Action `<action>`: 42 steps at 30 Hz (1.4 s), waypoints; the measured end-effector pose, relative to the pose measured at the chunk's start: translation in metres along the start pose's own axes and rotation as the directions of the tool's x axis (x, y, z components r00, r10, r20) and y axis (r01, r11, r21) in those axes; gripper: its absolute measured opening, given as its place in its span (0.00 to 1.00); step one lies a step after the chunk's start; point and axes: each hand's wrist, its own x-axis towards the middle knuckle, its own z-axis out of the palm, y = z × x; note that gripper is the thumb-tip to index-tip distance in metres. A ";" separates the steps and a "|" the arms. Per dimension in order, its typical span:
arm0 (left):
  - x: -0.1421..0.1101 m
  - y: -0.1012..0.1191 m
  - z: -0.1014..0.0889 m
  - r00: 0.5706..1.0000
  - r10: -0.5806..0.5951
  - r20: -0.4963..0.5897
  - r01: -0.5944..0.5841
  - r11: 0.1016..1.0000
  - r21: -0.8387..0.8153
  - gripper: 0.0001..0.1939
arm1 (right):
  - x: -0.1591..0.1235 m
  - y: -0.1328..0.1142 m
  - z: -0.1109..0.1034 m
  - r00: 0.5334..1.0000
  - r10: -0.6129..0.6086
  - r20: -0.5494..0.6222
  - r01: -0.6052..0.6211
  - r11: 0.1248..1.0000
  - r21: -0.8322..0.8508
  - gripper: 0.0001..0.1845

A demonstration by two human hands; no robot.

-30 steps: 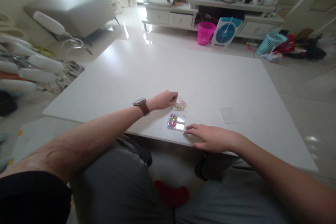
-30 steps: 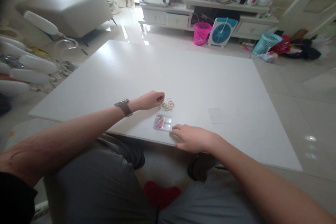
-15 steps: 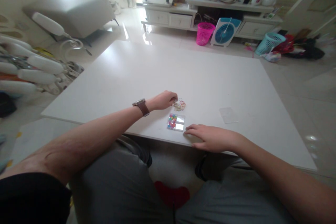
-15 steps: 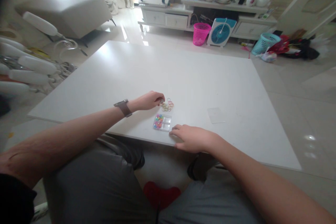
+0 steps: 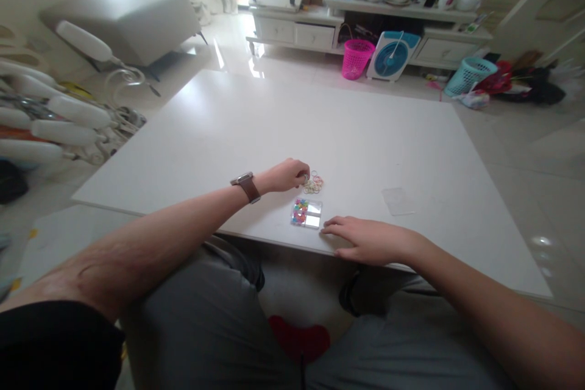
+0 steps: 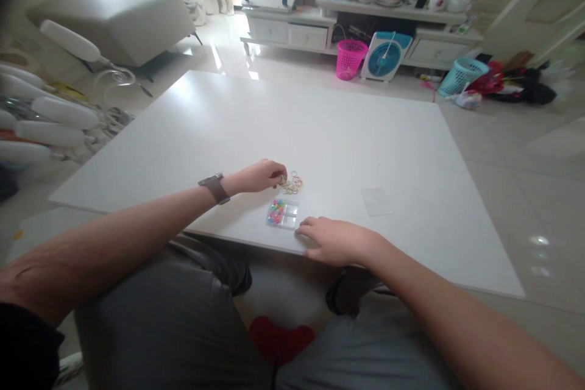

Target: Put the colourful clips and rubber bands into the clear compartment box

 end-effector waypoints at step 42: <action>0.000 0.010 -0.005 0.987 0.107 -0.118 -0.100 0.993 0.063 0.08 | -0.001 -0.003 -0.002 1.000 0.009 -0.011 -0.009 1.000 0.002 0.27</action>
